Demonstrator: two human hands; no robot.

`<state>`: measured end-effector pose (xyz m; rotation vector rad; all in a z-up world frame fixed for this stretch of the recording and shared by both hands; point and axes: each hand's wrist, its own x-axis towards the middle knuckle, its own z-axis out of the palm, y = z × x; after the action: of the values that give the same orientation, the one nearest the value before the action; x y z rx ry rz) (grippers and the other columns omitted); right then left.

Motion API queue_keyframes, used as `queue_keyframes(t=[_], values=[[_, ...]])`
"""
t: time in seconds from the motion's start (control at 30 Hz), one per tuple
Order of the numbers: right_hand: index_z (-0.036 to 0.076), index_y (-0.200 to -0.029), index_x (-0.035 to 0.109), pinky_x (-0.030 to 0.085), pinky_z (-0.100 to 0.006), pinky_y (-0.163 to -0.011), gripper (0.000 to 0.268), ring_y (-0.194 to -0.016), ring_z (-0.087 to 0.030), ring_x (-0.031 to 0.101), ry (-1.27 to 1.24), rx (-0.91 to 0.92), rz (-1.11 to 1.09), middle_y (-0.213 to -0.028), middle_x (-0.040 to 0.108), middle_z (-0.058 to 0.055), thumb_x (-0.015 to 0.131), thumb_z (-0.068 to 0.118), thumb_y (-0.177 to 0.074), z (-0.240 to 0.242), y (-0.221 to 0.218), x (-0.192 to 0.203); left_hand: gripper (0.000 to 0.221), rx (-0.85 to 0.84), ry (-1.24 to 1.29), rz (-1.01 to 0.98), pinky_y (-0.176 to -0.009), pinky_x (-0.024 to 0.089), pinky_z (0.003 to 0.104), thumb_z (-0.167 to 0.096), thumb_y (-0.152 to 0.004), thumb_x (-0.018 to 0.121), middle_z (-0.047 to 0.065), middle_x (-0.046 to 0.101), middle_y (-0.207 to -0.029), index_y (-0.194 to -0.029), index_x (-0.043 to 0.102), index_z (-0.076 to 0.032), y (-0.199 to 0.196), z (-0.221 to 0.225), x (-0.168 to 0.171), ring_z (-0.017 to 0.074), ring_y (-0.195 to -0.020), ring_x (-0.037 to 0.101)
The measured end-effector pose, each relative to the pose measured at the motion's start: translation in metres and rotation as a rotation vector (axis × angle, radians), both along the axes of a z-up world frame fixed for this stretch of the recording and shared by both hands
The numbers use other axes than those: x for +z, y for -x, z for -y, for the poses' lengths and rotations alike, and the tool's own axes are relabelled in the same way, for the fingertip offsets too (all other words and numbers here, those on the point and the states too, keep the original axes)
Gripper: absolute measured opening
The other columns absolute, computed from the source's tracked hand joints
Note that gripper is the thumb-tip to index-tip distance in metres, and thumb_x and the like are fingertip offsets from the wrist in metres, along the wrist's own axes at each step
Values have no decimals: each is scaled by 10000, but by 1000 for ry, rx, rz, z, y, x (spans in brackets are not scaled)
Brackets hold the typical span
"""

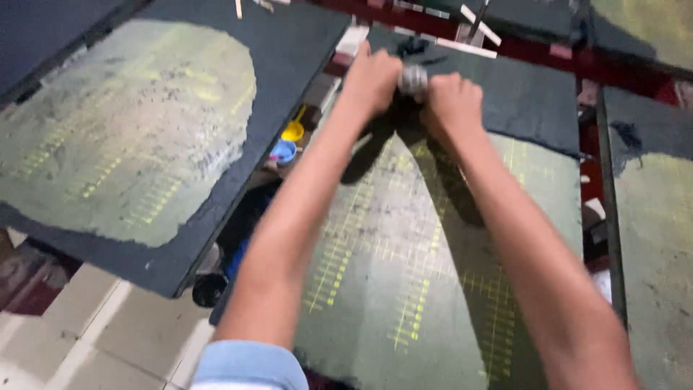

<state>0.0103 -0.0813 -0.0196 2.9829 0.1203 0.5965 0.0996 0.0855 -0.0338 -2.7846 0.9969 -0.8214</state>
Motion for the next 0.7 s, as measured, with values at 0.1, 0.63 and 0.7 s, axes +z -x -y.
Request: queue_keyframes(t=[0.1, 0.63, 0.7], values=[[71, -962, 676, 534, -564, -626, 215, -818, -533, 674, -6, 26, -143, -905, 669, -242, 694, 162, -768, -3, 12, 30, 317, -41, 193, -200, -831, 482, 572, -69, -742, 616, 90, 776, -923, -943, 777, -253, 19, -17, 14, 404, -1001, 702], [-47, -1213, 754, 661, -359, -613, 120, -853, -236, 736, -762, 638, 417, -1089, 755, -184, 725, -128, -1130, 72, 127, 139, 419, -136, 311, -438, -996, 421, 534, -289, -1047, 490, 141, 634, -1405, -1386, 619, -79, 79, -81, 17, 358, -1285, 568], [-21, -1085, 825, 608, -287, -646, 134, -827, -228, 774, -287, 671, 498, -1014, 810, -173, 829, -108, -982, 73, 140, 141, 406, -133, 358, -417, -984, 447, 563, -228, -1043, 484, 142, 615, -1424, -1385, 650, -87, 84, -83, 14, 366, -1276, 556]])
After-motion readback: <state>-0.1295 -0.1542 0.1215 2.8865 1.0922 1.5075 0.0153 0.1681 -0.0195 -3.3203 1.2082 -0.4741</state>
